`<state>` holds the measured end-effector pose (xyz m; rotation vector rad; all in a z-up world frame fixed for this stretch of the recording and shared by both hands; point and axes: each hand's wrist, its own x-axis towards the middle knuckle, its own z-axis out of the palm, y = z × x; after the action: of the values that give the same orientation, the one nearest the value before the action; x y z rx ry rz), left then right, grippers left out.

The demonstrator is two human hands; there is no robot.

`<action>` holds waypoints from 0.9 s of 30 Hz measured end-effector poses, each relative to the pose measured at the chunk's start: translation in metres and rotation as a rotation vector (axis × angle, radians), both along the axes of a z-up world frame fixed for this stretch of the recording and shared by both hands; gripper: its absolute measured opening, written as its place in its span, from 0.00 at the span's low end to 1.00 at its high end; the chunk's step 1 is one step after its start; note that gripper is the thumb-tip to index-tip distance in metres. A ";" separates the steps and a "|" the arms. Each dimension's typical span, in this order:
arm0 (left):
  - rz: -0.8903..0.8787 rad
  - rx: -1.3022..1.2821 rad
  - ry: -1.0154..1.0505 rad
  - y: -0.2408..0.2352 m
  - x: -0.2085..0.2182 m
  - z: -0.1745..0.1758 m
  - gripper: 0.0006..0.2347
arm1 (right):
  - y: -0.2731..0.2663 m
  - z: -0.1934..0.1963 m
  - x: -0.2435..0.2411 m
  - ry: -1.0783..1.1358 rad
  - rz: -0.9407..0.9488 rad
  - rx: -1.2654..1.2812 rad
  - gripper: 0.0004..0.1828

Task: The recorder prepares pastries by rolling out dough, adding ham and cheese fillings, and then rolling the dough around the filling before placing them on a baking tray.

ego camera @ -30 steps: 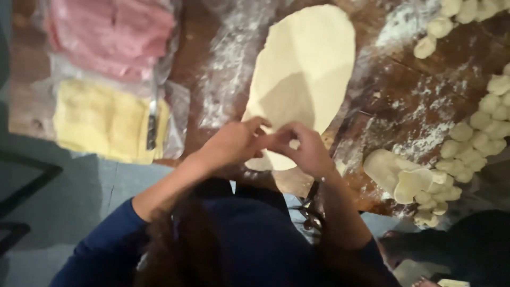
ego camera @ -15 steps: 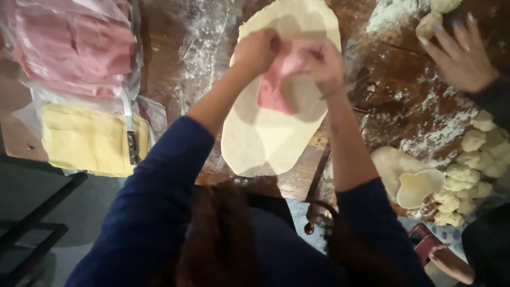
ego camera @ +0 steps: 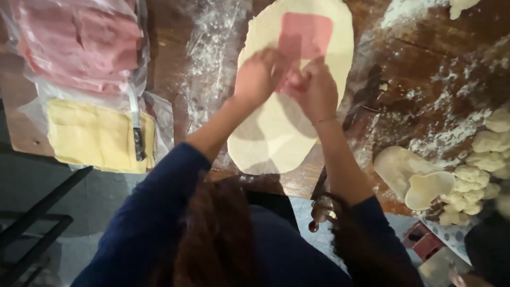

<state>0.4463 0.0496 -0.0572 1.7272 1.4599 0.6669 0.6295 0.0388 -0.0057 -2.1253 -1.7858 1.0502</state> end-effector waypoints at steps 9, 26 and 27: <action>-0.047 -0.143 -0.052 -0.093 -0.071 0.032 0.10 | -0.022 -0.044 0.046 0.081 -0.206 0.060 0.20; -0.415 0.205 0.249 -0.054 0.019 -0.040 0.20 | -0.027 -0.064 0.063 -0.217 -0.182 0.234 0.16; -0.426 0.216 0.242 -0.057 0.013 -0.034 0.24 | -0.028 -0.058 0.057 -0.229 -0.199 0.320 0.16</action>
<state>0.4597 -0.0071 -0.0915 2.2632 1.1442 0.4066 0.6860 0.0108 -0.0641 -2.2277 -1.6533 0.4532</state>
